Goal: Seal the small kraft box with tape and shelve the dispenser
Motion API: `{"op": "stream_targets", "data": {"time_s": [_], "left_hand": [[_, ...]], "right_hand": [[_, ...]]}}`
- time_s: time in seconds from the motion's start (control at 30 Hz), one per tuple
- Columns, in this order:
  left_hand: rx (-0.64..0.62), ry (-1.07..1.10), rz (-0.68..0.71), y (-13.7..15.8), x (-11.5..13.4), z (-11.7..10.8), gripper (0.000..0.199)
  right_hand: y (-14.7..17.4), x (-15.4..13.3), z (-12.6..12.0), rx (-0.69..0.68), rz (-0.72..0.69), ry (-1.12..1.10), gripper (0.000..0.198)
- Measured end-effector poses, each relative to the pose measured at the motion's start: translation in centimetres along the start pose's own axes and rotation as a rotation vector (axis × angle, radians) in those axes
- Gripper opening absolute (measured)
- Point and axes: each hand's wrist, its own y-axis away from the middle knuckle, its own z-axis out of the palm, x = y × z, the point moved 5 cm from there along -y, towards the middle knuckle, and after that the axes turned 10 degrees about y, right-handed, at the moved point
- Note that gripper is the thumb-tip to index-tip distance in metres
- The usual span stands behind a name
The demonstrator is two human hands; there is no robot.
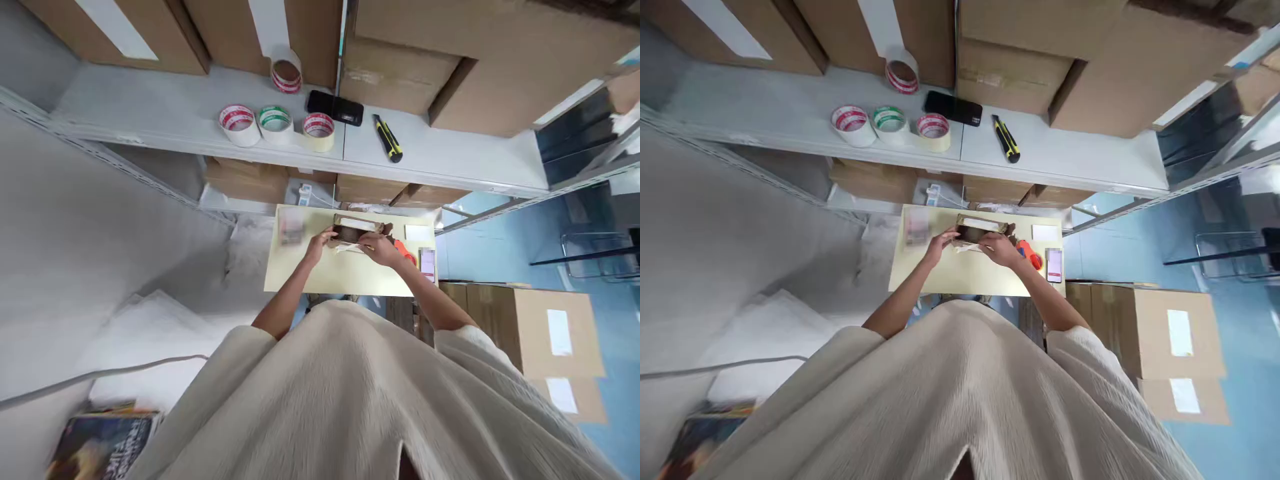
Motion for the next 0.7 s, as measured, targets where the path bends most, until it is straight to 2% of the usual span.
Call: {"op": "stream_targets", "data": {"time_s": [0.13,0.23,0.33,0.4,0.47,0.53,0.63,0.7], "left_hand": [[-0.026,-0.205,0.129,-0.7,2.2,0.1,0.051],[-0.152,-0.496,0.289,0.0,3.0,2.1,0.042],[-0.255,-0.761,0.256,0.9,2.1,4.0,0.04],[-0.261,-0.869,0.199,1.4,1.4,4.5,0.042],[-0.237,-0.926,0.16,1.7,0.9,4.6,0.048],[-0.21,-0.973,0.166,2.0,0.6,4.6,0.049],[-0.181,-1.043,0.22,2.6,0.3,4.8,0.041],[-0.151,-1.069,0.238,3.0,0.0,4.8,0.039]], "right_hand": [[1.3,-0.9,0.7,0.02,0.074,0.105,0.042],[2.0,-1.8,0.9,0.014,0.088,0.097,0.043],[1.9,-1.7,0.2,0.028,0.108,-0.006,0.047],[1.1,-0.5,-0.6,0.06,0.195,-0.022,0.049],[0.0,1.4,-1.3,0.064,0.318,0.059,0.046],[-1.4,3.0,-1.3,-0.016,0.378,0.184,0.044],[-3.1,5.0,-0.6,-0.199,0.355,0.309,0.06],[-3.9,6.3,-0.5,-0.259,0.36,0.318,0.059]]}}
